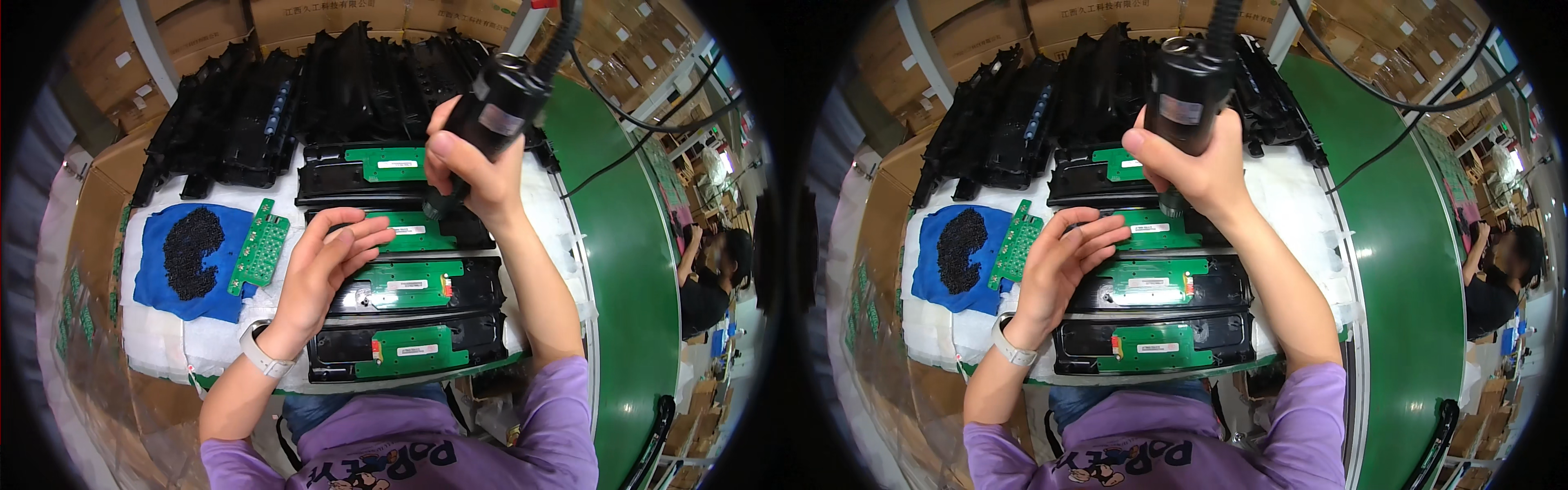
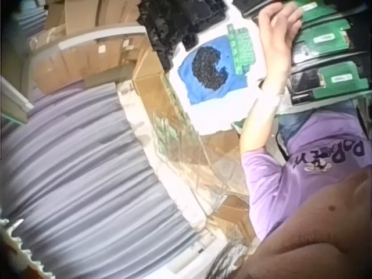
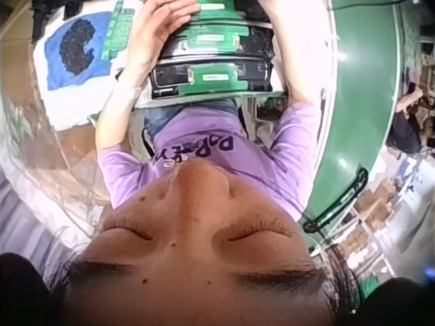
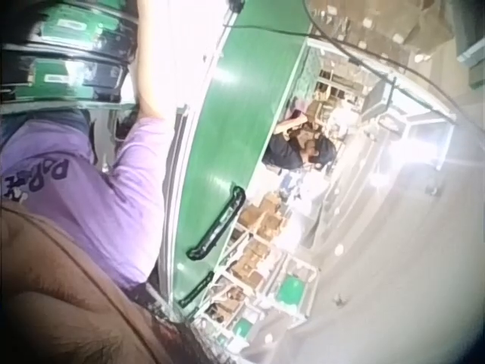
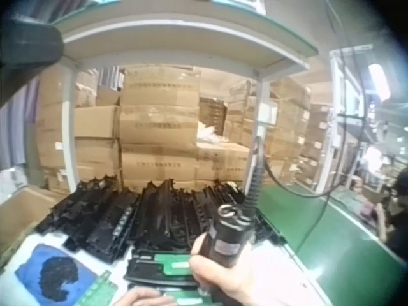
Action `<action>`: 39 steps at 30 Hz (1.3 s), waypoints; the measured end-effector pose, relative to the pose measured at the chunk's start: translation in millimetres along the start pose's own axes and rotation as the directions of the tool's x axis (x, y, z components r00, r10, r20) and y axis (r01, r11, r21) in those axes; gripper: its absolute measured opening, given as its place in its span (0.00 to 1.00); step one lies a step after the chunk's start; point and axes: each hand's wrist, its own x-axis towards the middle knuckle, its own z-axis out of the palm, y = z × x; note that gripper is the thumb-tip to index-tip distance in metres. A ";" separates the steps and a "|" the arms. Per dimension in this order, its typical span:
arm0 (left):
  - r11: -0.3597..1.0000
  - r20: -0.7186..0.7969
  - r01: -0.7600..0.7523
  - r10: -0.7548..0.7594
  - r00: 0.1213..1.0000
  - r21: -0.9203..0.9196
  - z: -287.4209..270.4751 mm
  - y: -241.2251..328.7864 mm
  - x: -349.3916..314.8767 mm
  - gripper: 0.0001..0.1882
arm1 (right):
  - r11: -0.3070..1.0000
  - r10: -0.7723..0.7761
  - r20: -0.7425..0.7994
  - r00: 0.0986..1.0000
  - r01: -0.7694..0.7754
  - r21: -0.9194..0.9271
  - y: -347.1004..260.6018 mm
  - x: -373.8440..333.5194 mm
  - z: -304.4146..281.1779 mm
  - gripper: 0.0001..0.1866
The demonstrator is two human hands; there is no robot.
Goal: Manually assemble printer toner cartridges by attaching green circuit boards and securing them with an electric screwdriver.
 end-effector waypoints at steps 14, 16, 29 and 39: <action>0.914 0.306 0.219 -0.111 0.945 -0.343 -1.0 7.8 -3.8 0.20 | 0.732 -0.282 0.194 0.940 0.080 0.677 -12.0 -23.2 31.0 0.22; 0.936 0.262 0.202 -0.125 0.957 -0.288 -2.8 6.0 -3.6 0.19 | 0.728 -0.258 0.143 0.956 0.095 0.679 -15.3 -23.3 28.9 0.22; 0.995 0.061 0.082 -0.086 0.994 0.055 -9.5 3.2 -1.0 0.07 | 0.693 -0.317 0.023 0.948 0.215 0.688 -28.4 -15.2 4.9 0.20; 0.994 0.034 -0.006 0.002 0.999 0.107 -8.4 0.0 -1.9 0.10 | 0.738 -0.293 0.095 0.951 0.162 0.655 -30.8 -18.5 6.8 0.21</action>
